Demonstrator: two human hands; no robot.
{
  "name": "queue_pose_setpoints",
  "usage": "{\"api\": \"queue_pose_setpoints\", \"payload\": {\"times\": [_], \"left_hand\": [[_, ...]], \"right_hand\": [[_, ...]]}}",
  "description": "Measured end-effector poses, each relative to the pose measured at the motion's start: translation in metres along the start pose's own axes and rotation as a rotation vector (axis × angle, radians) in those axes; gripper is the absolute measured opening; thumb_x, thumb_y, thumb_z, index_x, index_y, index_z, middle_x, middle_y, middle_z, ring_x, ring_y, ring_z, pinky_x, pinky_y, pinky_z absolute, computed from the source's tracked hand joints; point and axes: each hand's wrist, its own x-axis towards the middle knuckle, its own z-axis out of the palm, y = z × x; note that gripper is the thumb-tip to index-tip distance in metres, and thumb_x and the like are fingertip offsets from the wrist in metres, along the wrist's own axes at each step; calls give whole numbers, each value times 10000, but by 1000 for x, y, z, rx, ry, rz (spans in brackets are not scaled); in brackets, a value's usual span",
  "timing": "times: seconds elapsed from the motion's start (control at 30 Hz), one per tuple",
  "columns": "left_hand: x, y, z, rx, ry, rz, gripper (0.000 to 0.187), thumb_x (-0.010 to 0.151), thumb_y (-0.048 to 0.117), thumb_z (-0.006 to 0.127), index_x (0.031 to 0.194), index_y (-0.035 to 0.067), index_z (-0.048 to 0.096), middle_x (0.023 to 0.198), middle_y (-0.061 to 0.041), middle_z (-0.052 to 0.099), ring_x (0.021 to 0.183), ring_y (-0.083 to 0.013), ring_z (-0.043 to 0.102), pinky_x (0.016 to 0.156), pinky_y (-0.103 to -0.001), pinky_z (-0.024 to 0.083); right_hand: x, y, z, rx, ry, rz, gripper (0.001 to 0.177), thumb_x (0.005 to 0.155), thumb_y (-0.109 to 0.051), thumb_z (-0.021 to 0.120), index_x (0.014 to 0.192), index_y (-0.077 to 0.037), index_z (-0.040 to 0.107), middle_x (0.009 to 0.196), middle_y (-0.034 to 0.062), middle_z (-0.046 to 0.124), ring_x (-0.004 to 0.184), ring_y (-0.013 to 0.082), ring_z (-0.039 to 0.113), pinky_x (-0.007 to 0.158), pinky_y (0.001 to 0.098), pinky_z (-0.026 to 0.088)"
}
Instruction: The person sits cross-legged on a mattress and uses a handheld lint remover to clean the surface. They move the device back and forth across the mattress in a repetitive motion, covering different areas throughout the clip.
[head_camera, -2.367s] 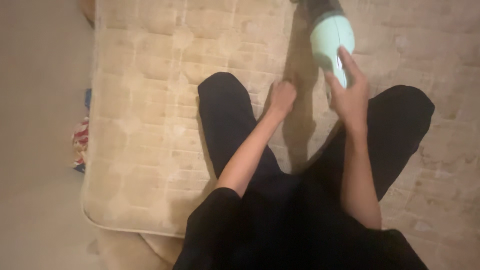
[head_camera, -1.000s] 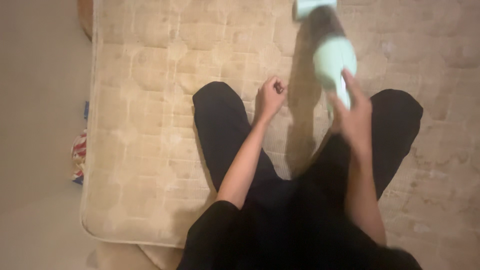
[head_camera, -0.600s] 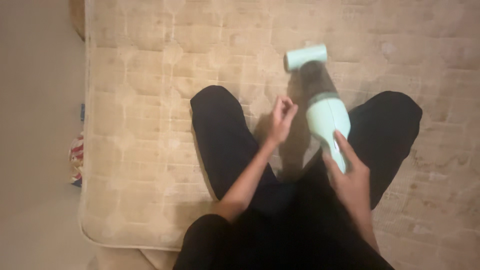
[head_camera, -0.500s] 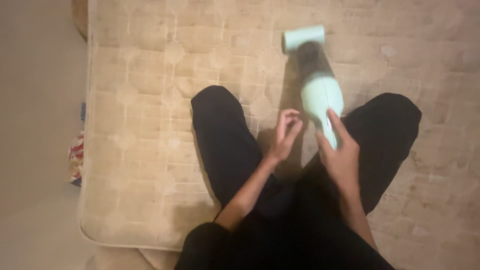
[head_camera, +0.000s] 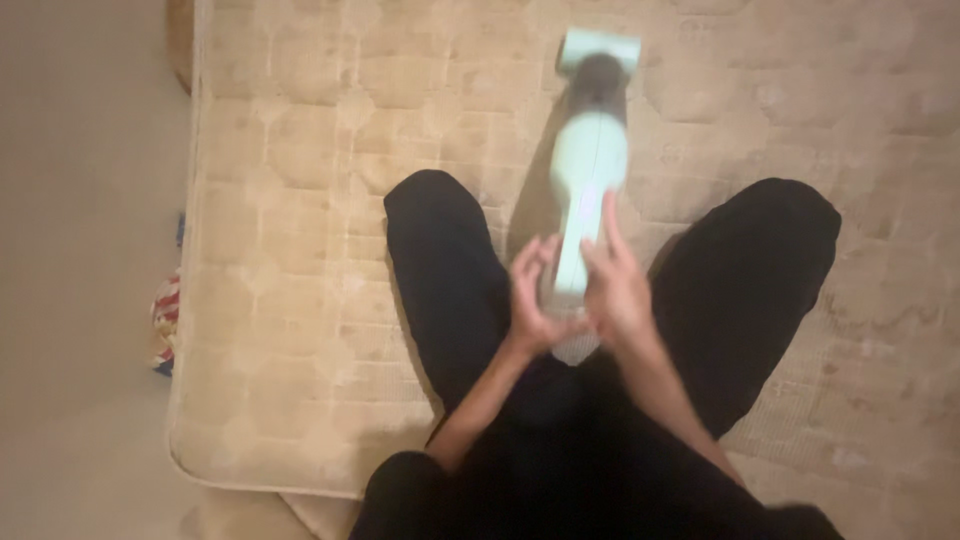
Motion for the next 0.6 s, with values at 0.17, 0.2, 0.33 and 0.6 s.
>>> {"api": "queue_pose_setpoints", "payload": {"times": [0.17,0.2,0.33,0.6], "left_hand": [[-85,-3,-4,19,51,20,1145,784,455,935,1539,4,201,1440,-240,490,1305,-316,629,1154,-491,561],[-91,-6,-2,53,48,-12,1101,805,431,914,1540,3,214,1439,-243,487,1317,-327,616,1165,-491,539],[-68,-19,17,212,41,42,1010,806,387,855,1546,25,271,1401,-203,556,1287,-308,652,1260,-528,383],[102,-13,76,-59,33,-2,820,872,286,794,1502,57,322,1267,-186,606,1149,-272,641,986,-398,558]], "right_hand": [[-65,60,-3,540,-284,-68,739,993,-71,467,1628,-155,98,1617,290,332,1353,280,536,1095,333,517],[-63,63,-5,530,-272,-39,738,989,-72,468,1627,-150,106,1594,290,365,1345,281,537,1080,329,525],[-47,59,-16,492,-171,12,682,976,-66,473,1597,-79,190,1554,209,425,1301,270,556,1027,340,538],[45,-19,-47,369,-67,-443,463,1016,-82,595,1434,106,529,1404,234,597,1206,222,632,1011,327,536]]}}
